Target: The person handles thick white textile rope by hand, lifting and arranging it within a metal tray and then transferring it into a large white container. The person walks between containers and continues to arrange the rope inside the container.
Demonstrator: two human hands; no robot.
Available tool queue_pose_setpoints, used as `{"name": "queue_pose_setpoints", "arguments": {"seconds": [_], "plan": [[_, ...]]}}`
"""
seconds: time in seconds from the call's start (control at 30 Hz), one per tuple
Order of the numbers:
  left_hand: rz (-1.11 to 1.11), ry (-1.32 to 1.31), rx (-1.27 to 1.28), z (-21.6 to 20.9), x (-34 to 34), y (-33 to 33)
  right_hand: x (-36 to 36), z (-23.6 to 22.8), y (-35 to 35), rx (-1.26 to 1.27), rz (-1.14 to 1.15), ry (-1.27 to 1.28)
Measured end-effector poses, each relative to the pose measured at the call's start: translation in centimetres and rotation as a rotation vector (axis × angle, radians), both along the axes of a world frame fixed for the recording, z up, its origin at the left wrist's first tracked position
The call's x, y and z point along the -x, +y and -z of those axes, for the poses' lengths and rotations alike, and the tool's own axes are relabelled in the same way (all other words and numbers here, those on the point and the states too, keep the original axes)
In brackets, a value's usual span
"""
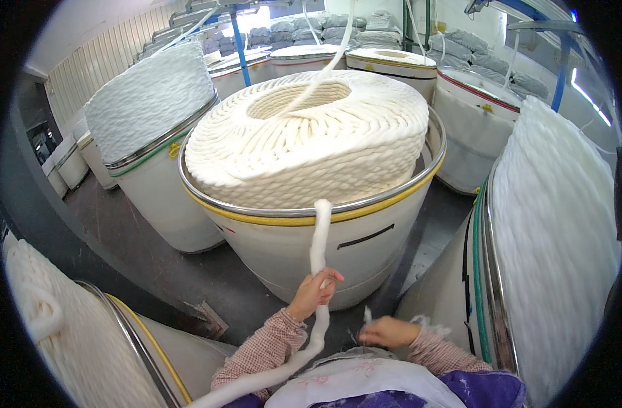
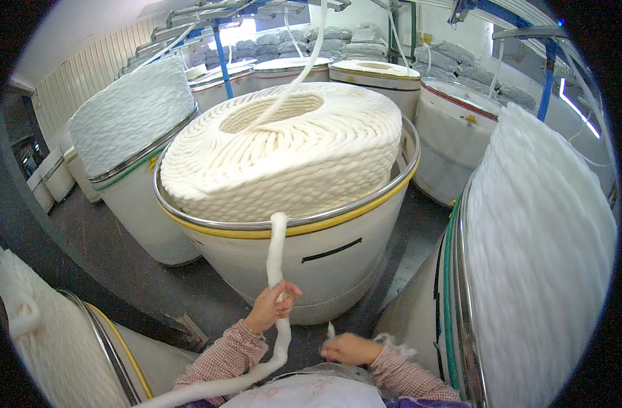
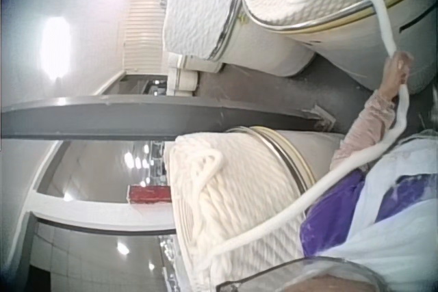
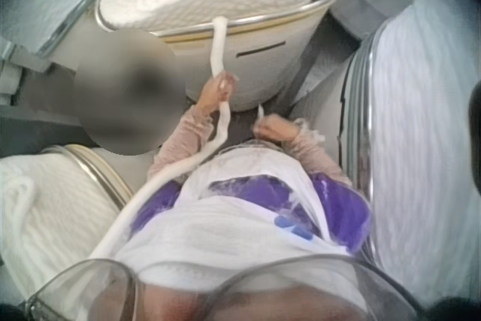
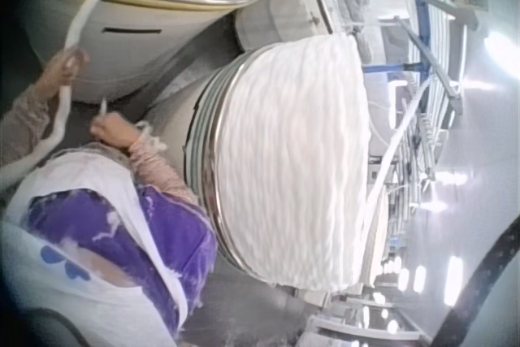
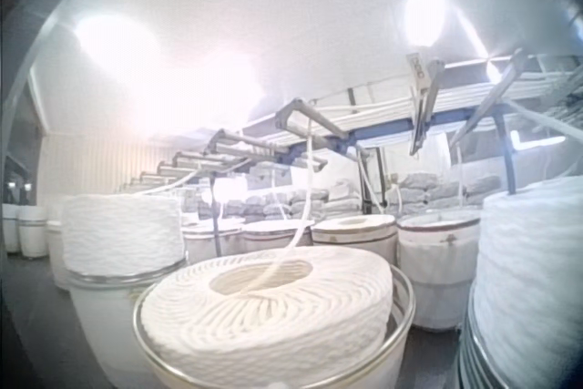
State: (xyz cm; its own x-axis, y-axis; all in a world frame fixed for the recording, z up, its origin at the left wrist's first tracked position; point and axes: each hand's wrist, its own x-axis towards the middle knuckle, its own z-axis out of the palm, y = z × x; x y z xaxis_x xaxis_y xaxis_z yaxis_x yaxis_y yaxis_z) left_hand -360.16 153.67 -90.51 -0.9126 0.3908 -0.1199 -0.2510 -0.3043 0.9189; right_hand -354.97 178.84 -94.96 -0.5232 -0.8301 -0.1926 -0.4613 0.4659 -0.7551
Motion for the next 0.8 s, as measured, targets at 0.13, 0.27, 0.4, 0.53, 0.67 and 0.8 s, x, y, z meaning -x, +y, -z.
{"name": "queue_pose_setpoints", "arguments": {"seconds": [0.13, 0.27, 0.4, 0.53, 0.67, 0.8], "plan": [[0.054, -0.085, -0.059, -0.7, 0.4, 0.7, -2.5, 8.5, -0.9, -0.110, -0.187, -0.066], [0.136, -0.088, -0.034, -0.2, 0.3, 0.8, -0.3, 8.0, -1.0, -0.211, -0.132, -0.226], [0.202, -0.122, 0.013, 0.3, 0.3, 0.6, 4.5, 1.8, -2.6, 0.772, 0.555, -0.592], [0.380, -0.243, -0.093, 0.6, 0.3, 0.3, 7.7, -2.6, -6.5, 0.897, 0.265, -1.001], [0.407, -0.270, -0.197, 1.0, 0.2, -1.0, 8.2, -3.6, -9.1, 0.836, 0.092, -1.056], [0.384, -0.262, -0.270, 1.9, 0.1, -2.9, 8.4, -3.0, -10.8, 0.808, 0.219, -1.060]]}}
